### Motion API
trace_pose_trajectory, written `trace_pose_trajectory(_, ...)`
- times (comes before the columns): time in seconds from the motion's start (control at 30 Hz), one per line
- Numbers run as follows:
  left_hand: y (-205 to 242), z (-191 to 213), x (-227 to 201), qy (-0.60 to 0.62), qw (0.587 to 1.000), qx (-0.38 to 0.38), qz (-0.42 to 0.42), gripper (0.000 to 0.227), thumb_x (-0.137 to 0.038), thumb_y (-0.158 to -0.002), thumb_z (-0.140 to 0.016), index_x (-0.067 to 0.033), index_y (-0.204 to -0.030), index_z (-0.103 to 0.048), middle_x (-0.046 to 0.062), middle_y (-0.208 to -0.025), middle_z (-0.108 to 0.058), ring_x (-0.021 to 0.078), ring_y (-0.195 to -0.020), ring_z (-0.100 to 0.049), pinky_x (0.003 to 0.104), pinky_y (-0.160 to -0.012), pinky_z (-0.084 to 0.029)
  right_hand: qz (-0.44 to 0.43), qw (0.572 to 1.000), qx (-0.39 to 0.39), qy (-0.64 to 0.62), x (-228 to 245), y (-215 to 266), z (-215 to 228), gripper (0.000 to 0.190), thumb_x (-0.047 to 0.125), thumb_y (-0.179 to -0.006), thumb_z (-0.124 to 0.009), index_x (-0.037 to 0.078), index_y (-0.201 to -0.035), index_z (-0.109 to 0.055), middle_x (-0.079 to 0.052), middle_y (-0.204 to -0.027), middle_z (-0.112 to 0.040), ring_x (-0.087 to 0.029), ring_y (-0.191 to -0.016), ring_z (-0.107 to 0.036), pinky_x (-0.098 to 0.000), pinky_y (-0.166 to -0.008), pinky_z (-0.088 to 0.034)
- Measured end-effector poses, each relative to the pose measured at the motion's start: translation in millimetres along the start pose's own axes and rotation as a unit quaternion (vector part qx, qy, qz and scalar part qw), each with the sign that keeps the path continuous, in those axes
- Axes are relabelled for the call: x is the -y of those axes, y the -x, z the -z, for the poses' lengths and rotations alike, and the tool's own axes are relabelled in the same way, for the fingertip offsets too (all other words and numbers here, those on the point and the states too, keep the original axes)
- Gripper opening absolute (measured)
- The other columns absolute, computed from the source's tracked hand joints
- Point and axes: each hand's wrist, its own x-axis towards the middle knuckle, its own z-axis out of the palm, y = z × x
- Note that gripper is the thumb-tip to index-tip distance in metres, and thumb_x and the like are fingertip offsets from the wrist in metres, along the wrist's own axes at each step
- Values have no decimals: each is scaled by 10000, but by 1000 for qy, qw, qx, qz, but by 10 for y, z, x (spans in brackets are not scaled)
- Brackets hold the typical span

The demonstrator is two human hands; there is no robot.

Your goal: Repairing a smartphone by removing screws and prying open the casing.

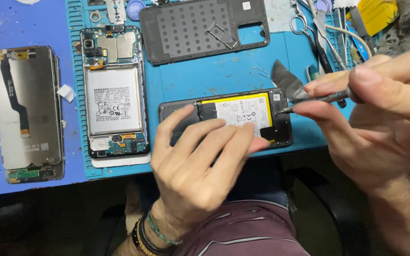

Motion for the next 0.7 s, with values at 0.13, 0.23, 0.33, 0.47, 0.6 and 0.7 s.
trace_pose_trajectory(0.13, -254, -76, -131, 136, 988, 60, 43, 417, -52, -939, -786, 62, -1299, -610, 155, -1179, -709, 298, -1077, -713, 497, -1082, -530, -24, 999, -17, 19, 66, -21, -24, 522, -129, -1127, -772, 14, -1437, -378, -219, -1279, -460, -323, -1109, -695, -383, -1027, -630)
trace_pose_trajectory(0.23, -288, -265, -130, 298, 947, 97, 64, 518, 109, -965, -659, 61, -1432, -439, 213, -1282, -711, 338, -1089, -769, 402, -929, -591, -44, 999, 3, 9, 137, -79, 30, 573, -74, -1067, -849, 32, -1405, -399, -197, -1395, -469, -276, -1205, -652, -338, -1079, -594)
trace_pose_trajectory(0.33, -328, -334, -93, 327, 934, 88, 112, 400, 82, -864, -714, -57, -1224, -606, 83, -994, -777, 234, -775, -759, 351, -700, -551, -63, 998, 0, 26, 192, -138, 43, 431, -161, -1083, -846, -67, -1303, -488, -219, -1181, -544, -331, -1162, -702, -435, -1134, -652)
trace_pose_trajectory(0.47, -461, -296, -92, 316, 936, 68, 138, 207, -8, -850, -784, -70, -1029, -702, 39, -700, -706, 127, -479, -521, 288, -469, -412, -78, 997, -22, -10, 229, -110, 12, 417, -226, -1089, -792, -63, -1318, -484, -225, -1227, -607, -278, -1115, -701, -338, -1022, -627)
trace_pose_trajectory(0.6, -498, -287, -77, 309, 944, 33, 107, 285, -96, -783, -845, -24, -824, -572, 36, -762, -705, 128, -568, -616, 268, -534, -493, -80, 996, -16, 29, 229, -54, 2, 332, -292, -1143, -587, -139, -1380, -413, -345, -1293, -675, -376, -1124, -746, -375, -955, -631)
trace_pose_trajectory(0.7, -415, -286, -12, 309, 945, 70, 83, 292, -55, -866, -757, 5, -1093, -583, 102, -969, -749, 204, -664, -672, 362, -834, -524, -72, 997, -20, -21, 154, -136, -14, 378, -163, -1065, -699, -92, -1348, -458, -283, -1332, -643, -322, -1162, -729, -335, -997, -634)
